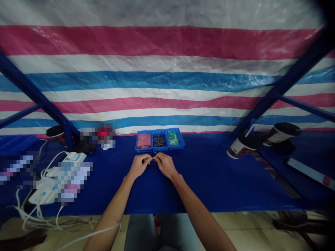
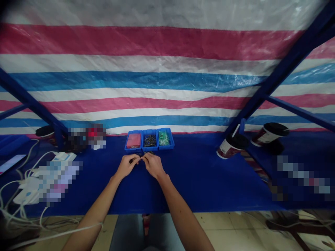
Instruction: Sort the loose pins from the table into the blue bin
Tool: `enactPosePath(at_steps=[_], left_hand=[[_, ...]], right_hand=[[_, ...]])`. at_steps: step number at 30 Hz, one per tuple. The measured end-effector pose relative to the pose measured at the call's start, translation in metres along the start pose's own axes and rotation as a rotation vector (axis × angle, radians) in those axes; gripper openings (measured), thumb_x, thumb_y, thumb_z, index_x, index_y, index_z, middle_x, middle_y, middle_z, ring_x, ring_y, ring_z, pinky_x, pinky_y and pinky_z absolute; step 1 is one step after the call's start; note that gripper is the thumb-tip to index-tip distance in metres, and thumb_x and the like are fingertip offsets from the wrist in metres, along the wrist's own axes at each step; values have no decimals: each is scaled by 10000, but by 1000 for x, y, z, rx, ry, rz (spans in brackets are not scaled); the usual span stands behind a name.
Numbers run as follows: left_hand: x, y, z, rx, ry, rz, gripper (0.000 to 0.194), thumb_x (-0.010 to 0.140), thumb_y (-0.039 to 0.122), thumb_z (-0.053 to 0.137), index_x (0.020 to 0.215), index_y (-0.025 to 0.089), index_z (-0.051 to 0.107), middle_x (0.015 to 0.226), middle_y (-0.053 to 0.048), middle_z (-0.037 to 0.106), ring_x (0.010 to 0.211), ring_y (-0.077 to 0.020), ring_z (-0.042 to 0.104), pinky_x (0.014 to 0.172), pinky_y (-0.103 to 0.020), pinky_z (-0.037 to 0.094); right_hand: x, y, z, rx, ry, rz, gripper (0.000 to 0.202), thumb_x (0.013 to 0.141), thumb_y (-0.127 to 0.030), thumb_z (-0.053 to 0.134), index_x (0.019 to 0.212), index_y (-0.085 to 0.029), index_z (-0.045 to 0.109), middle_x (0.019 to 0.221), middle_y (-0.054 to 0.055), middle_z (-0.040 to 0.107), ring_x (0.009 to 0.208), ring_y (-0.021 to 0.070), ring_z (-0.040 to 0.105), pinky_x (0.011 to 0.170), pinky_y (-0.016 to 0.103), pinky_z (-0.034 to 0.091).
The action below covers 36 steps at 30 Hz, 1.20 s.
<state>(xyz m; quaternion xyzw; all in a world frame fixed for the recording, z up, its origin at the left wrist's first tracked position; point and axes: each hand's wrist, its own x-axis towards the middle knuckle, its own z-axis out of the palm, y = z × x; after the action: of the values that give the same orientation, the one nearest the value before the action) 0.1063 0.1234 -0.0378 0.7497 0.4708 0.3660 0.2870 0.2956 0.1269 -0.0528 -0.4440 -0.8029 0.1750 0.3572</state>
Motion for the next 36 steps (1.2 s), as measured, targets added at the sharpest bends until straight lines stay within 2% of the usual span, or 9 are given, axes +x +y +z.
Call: enactPosePath(at_steps=[7,13,23,36], left_hand=[[-1,-2,-1,31,-43,-8,304,968,337,504,787,155,667,631,9,664,559,-112,552,601,-211,376],[0,-5,1,51,-70,-12,310,981,335,478,789,162,650,656,7,674,579,-119,569,607,-216,372],[1,-3,2,62,-73,8,318,991,344,455,809,168,647,664,6,672,608,-124,593,646,-215,402],[0,-6,2,57,-30,6,268,955,319,505,814,164,672,634,14,648,580,-117,562,641,-215,398]], right_hand=[[0,7,6,107,42,-6,210,1007,-262,512,921,-224,699,909,30,716,827,162,667,780,250,463],[1,6,2,148,51,5,187,990,-230,533,960,-233,717,954,37,733,883,172,681,830,262,484],[0,5,0,114,52,-23,176,975,-183,538,997,-244,702,992,21,726,925,155,684,831,240,489],[0,3,-1,53,30,-8,159,1007,-231,510,986,-235,667,976,32,703,902,162,667,812,252,461]])
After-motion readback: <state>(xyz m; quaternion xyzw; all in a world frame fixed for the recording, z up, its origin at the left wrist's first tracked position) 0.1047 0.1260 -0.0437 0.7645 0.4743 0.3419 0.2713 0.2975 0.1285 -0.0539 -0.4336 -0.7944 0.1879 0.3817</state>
